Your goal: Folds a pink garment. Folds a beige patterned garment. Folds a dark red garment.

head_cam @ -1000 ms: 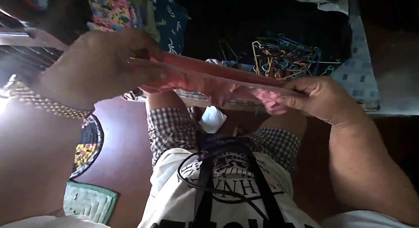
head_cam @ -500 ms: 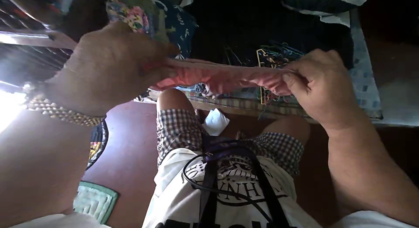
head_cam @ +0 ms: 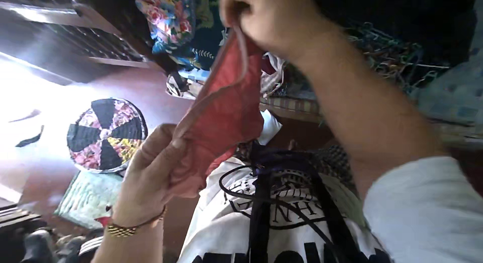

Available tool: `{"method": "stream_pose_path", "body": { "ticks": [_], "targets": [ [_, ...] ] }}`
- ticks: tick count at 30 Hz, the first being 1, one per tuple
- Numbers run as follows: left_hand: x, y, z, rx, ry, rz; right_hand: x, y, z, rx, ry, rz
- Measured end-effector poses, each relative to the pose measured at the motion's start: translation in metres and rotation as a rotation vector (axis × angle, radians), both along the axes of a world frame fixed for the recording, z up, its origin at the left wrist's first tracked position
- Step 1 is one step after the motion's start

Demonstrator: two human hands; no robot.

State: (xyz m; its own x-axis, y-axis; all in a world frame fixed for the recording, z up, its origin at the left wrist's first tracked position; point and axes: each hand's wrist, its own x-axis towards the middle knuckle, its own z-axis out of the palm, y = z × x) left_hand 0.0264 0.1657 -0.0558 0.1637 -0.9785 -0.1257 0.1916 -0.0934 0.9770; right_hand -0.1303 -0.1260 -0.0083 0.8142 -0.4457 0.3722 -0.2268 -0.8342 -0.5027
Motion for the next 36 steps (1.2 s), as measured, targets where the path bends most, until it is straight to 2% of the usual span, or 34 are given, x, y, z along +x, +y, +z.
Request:
{"method": "stream_pose_path", "body": {
  "ticks": [2, 4, 5, 6, 7, 9, 10, 13, 15, 17, 19, 21, 23, 25, 28, 30, 33, 36],
  "targets": [
    [0.014, 0.014, -0.029, 0.027, 0.026, 0.195, 0.055, 0.005, -0.021, -0.009, -0.144, 0.167],
    [0.027, 0.028, -0.063, 0.079, 0.057, 0.349, 0.093, 0.017, -0.036, 0.078, -0.189, 0.308],
    [0.032, 0.034, -0.078, 0.115, 0.078, 0.395, 0.102, 0.03, -0.037, 0.158, -0.146, 0.287],
    [0.036, 0.038, -0.092, 0.144, 0.103, 0.416, 0.104, 0.047, -0.027, 0.25, -0.003, 0.173],
    [0.039, 0.041, -0.103, 0.178, 0.135, 0.42, 0.103, 0.061, -0.015, 0.371, 0.155, 0.016],
    [0.043, 0.043, -0.119, 0.258, 0.2, 0.387, 0.09, 0.044, -0.078, 0.345, -0.168, 0.036],
    [0.047, 0.043, -0.124, 0.312, 0.24, 0.34, 0.076, 0.04, -0.1, 0.403, -0.205, 0.002],
    [0.059, 0.031, -0.137, 0.47, 0.262, 0.141, 0.024, 0.043, -0.131, 0.655, -0.108, -0.196],
    [0.067, 0.016, -0.146, 0.516, 0.183, 0.059, -0.004, 0.053, -0.139, 0.738, -0.077, -0.223],
    [0.067, -0.006, -0.144, 0.503, 0.202, 0.073, -0.019, 0.061, -0.141, 0.715, -0.055, -0.162],
    [0.071, -0.026, -0.14, 0.468, 0.277, 0.026, -0.024, 0.064, -0.142, 0.584, 0.003, -0.073],
    [0.077, -0.041, -0.139, 0.459, 0.271, -0.015, -0.022, 0.063, -0.139, 0.437, 0.167, -0.052],
    [0.078, -0.053, -0.137, 0.475, 0.208, 0.076, -0.015, 0.06, -0.13, 0.383, 0.442, -0.051],
    [0.075, -0.062, -0.131, 0.446, 0.186, 0.17, -0.011, 0.056, -0.124, 0.42, 0.524, -0.011],
    [0.073, -0.066, -0.123, 0.259, 0.205, 0.265, -0.015, 0.047, -0.122, 0.628, 0.102, 0.045],
    [0.075, -0.069, -0.122, 0.159, 0.225, 0.301, -0.015, 0.043, -0.131, 0.793, -0.126, -0.034],
    [0.078, -0.077, -0.121, 0.176, 0.273, 0.319, -0.015, 0.044, -0.152, 0.923, -0.215, -0.235],
    [0.08, -0.082, -0.114, 0.245, 0.332, 0.363, -0.016, 0.049, -0.152, 1.129, -0.334, -0.363]
  ]
}}
